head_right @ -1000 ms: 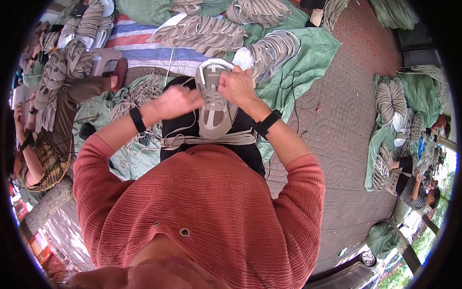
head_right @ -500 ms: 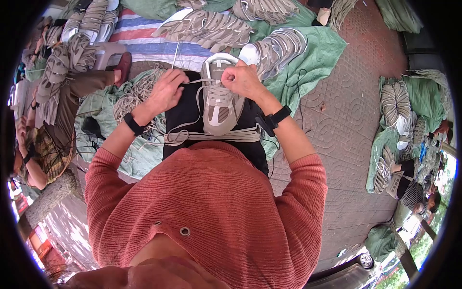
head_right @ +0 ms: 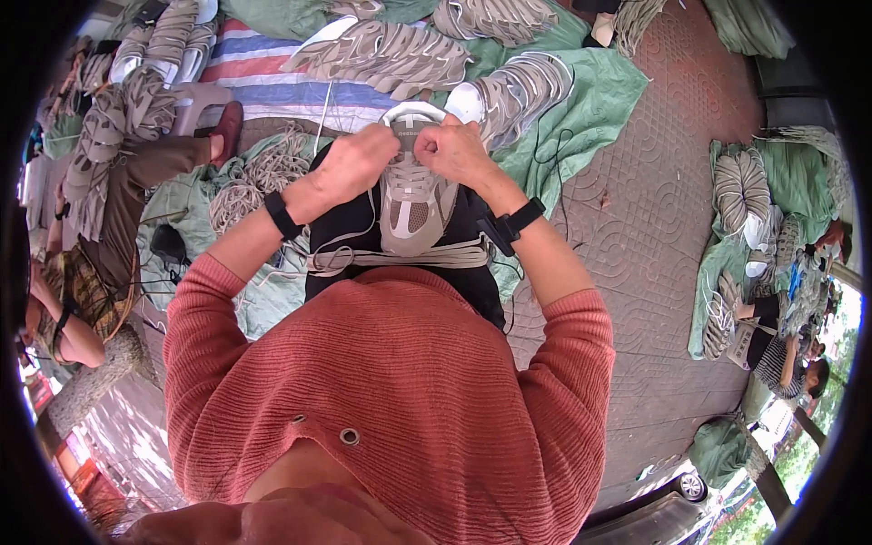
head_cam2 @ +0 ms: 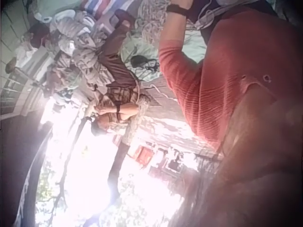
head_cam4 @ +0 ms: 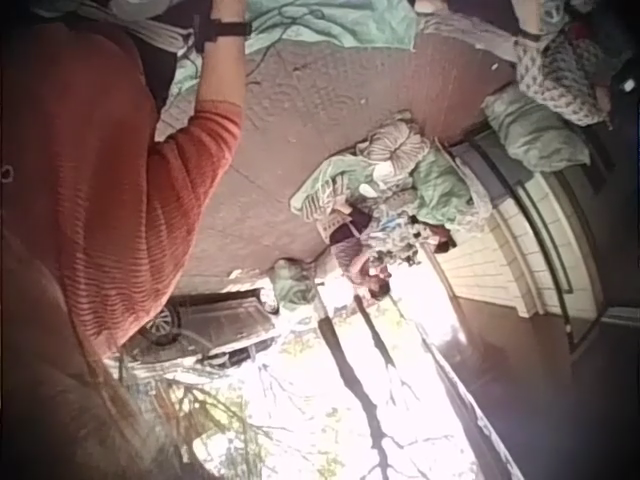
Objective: The person is threading and lacing together components of athletic shoes while seated on the floor.
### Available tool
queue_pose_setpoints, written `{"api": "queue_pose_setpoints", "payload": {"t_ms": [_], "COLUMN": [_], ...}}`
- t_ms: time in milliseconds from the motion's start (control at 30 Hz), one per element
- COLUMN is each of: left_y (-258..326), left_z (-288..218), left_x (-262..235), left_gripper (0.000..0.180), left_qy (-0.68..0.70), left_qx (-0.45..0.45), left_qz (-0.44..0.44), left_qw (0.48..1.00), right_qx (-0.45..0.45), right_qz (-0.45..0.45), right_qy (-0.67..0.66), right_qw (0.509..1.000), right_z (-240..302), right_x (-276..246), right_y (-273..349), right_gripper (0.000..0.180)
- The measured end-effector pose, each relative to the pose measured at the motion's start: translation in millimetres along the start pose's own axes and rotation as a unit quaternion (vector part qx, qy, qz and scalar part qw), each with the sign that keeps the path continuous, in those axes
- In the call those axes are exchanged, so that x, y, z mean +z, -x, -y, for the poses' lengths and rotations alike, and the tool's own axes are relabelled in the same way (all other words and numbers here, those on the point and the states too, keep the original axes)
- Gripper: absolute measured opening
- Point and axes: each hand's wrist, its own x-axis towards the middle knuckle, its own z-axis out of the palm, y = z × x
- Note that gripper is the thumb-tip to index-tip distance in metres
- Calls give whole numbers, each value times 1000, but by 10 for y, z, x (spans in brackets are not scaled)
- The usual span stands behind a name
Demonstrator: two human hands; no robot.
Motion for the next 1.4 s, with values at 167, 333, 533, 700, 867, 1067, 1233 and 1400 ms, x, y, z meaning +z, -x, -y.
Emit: {"api": "queue_pose_setpoints", "payload": {"t_ms": [167,333,533,700,867,1067,1233,1400], "left_y": [117,187,498,721,972,1207,1167,1386], "left_z": [217,301,537,668,750,718,716,998], "left_x": [-127,-170,-376,-236,-174,-325,-315,-266], "left_gripper": [12,11,21,26,22,20,27,40], "left_qy": [-217,-245,-274,-315,-269,-289,42,694], "left_qx": [304,322,121,-51,-108,-247,-533,-317], "left_qz": [69,63,-43,-110,-136,-96,-183,-541], "left_qw": [925,912,953,941,947,920,825,353], "right_qx": [21,14,-51,-75,-115,-131,-77,87], "right_qz": [13,8,-11,-91,-186,-250,-207,-187], "right_qy": [31,21,-5,68,94,78,-237,-559], "right_qw": [999,1000,999,991,971,956,946,803], "right_z": [58,73,115,201,201,125,189,84], "right_x": [15,-27,-75,68,218,293,156,-355], "right_y": [-30,-12,117,160,172,127,207,632], "right_gripper": [7,5,25,34,26,13,5,13]}}
